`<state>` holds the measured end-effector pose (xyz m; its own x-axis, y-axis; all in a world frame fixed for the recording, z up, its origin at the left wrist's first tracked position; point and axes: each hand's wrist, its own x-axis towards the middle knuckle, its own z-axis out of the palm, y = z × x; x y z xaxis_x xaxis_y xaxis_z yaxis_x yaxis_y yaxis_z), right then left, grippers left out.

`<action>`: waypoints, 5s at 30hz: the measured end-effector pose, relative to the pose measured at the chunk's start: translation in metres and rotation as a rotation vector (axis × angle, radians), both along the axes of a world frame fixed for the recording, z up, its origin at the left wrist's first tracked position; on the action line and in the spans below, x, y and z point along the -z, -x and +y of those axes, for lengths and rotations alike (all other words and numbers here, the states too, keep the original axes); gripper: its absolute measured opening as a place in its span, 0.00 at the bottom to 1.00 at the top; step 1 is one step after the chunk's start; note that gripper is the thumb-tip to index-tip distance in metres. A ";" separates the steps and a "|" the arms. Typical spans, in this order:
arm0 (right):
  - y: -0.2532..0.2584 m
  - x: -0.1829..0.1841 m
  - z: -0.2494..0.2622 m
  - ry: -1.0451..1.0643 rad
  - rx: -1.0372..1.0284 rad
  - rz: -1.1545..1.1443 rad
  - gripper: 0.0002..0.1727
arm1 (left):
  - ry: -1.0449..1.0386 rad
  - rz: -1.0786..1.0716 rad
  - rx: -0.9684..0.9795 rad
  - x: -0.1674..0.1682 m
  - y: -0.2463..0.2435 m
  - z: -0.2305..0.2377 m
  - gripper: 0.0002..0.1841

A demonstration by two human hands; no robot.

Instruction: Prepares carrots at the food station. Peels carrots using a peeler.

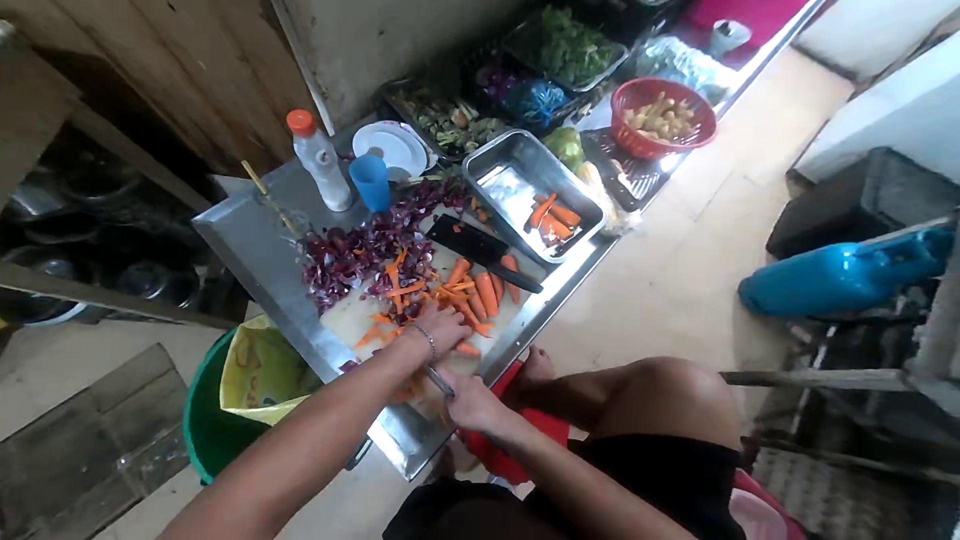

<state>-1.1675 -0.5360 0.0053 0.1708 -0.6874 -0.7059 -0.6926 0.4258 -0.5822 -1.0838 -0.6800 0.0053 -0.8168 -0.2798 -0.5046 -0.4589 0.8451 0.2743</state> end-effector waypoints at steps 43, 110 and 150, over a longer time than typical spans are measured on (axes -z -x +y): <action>-0.010 -0.081 -0.062 0.213 0.623 -0.478 0.16 | -0.356 0.564 -1.060 -0.068 -0.082 0.070 0.24; 0.044 -0.004 -0.025 0.433 0.209 0.374 0.32 | -0.944 1.062 -1.981 0.005 -0.107 0.091 0.27; -0.002 -0.041 -0.080 0.489 -0.226 0.092 0.28 | -1.416 0.933 -1.688 -0.053 -0.118 0.102 0.27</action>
